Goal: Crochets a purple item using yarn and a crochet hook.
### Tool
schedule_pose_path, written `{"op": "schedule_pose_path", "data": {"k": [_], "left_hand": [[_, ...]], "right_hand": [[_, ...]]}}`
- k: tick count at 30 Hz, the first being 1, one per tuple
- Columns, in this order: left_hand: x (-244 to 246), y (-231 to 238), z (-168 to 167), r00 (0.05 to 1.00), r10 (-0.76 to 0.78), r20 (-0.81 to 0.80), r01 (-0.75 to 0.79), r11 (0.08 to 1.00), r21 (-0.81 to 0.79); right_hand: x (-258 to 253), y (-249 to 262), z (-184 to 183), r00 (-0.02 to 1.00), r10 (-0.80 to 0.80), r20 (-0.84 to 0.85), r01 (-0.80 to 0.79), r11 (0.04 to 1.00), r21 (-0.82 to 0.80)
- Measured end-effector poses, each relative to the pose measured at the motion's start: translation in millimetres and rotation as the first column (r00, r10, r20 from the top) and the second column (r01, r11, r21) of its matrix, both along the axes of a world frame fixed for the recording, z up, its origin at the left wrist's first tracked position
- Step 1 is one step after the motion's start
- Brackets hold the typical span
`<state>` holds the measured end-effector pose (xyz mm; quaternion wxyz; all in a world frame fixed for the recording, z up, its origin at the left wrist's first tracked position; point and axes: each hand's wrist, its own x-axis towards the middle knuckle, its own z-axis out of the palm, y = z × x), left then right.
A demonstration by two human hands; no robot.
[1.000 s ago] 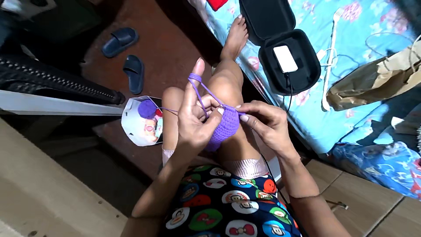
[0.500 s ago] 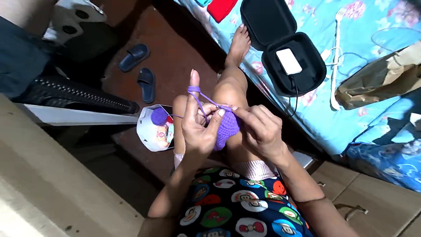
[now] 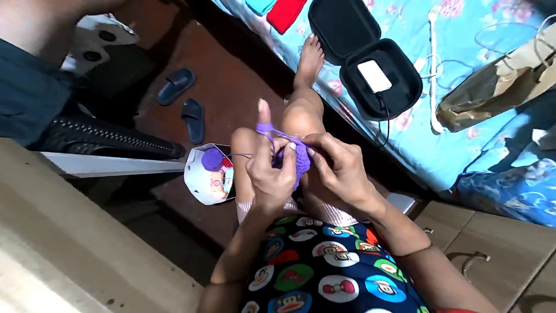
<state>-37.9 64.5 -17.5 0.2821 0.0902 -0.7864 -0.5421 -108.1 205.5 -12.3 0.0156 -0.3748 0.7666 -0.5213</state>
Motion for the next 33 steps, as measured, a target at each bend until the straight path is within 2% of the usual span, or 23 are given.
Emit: {"op": "schedule_pose_path", "data": {"k": [1, 2, 3, 4, 5, 6, 7, 8, 9, 11, 13, 20, 24, 28, 33], "left_hand": [[0.5, 0.3, -5.2, 0.996, 0.016, -0.091, -0.025, 0.995, -0.099], [0.6, 0.0, -7.0, 0.987, 0.011, -0.163, -0.031, 0.992, -0.121], [1.1, -0.5, -4.7, 0.980, 0.000, -0.201, -0.017, 0.996, -0.083], [2.4, -0.7, 0.3, 0.978, -0.008, -0.211, 0.007, 1.000, -0.006], [3.3, -1.0, 5.5, 0.977, -0.016, -0.211, 0.032, 0.997, 0.074], [3.6, -2.0, 9.0, 0.976, -0.016, -0.215, 0.045, 0.991, 0.127], [4.0, -3.2, 11.2, 0.975, -0.022, -0.219, 0.058, 0.986, 0.156], [4.6, -4.2, 12.9, 0.976, -0.028, -0.214, 0.065, 0.984, 0.169], [5.6, -4.7, 14.5, 0.979, -0.029, -0.202, 0.064, 0.984, 0.168], [7.7, -5.2, 17.9, 0.982, -0.030, -0.185, 0.061, 0.984, 0.168], [8.4, -7.1, 19.9, 0.983, -0.034, -0.181, 0.070, 0.979, 0.192], [7.5, -19.5, 22.0, 0.984, -0.044, -0.171, 0.087, 0.964, 0.250], [8.7, -25.1, 20.2, 0.986, -0.078, -0.145, 0.127, 0.918, 0.376], [10.0, -29.1, 20.7, 0.980, -0.148, -0.135, 0.190, 0.898, 0.396], [8.2, -27.1, 18.5, 0.970, -0.165, -0.179, 0.226, 0.883, 0.411]], "right_hand": [[1.3, -0.8, 4.8, 0.992, 0.020, 0.123, -0.015, 0.999, -0.037], [1.8, -1.5, 9.4, 0.948, 0.070, 0.310, -0.030, 0.991, -0.131], [2.1, -2.4, 12.8, 0.857, 0.145, 0.494, -0.018, 0.967, -0.253], [2.9, -2.9, 13.8, 0.766, 0.208, 0.608, 0.016, 0.939, -0.343], [5.0, -3.5, 13.0, 0.739, 0.228, 0.634, 0.041, 0.924, -0.380], [8.1, -3.8, 10.5, 0.795, 0.192, 0.576, 0.042, 0.929, -0.368], [10.8, -3.9, 6.0, 0.894, 0.122, 0.431, 0.028, 0.945, -0.326], [12.6, -4.5, 0.1, 0.972, 0.037, 0.230, 0.030, 0.960, -0.279], [13.3, -4.9, -5.2, 0.999, -0.036, 0.021, 0.040, 0.970, -0.238], [13.8, -5.4, -11.3, 0.960, -0.119, -0.254, 0.071, 0.979, -0.192], [13.7, -3.4, -12.7, 0.921, -0.147, -0.360, 0.093, 0.982, -0.161], [13.1, 1.7, -11.0, 0.878, -0.162, -0.451, 0.128, 0.986, -0.105], [11.0, 4.4, -11.4, 0.880, -0.125, -0.459, 0.101, 0.992, -0.076], [9.7, 6.1, -11.1, 0.918, -0.075, -0.390, 0.045, 0.995, -0.085], [5.7, 5.6, -13.6, 0.971, 0.007, -0.237, -0.051, 0.982, -0.181]]}}
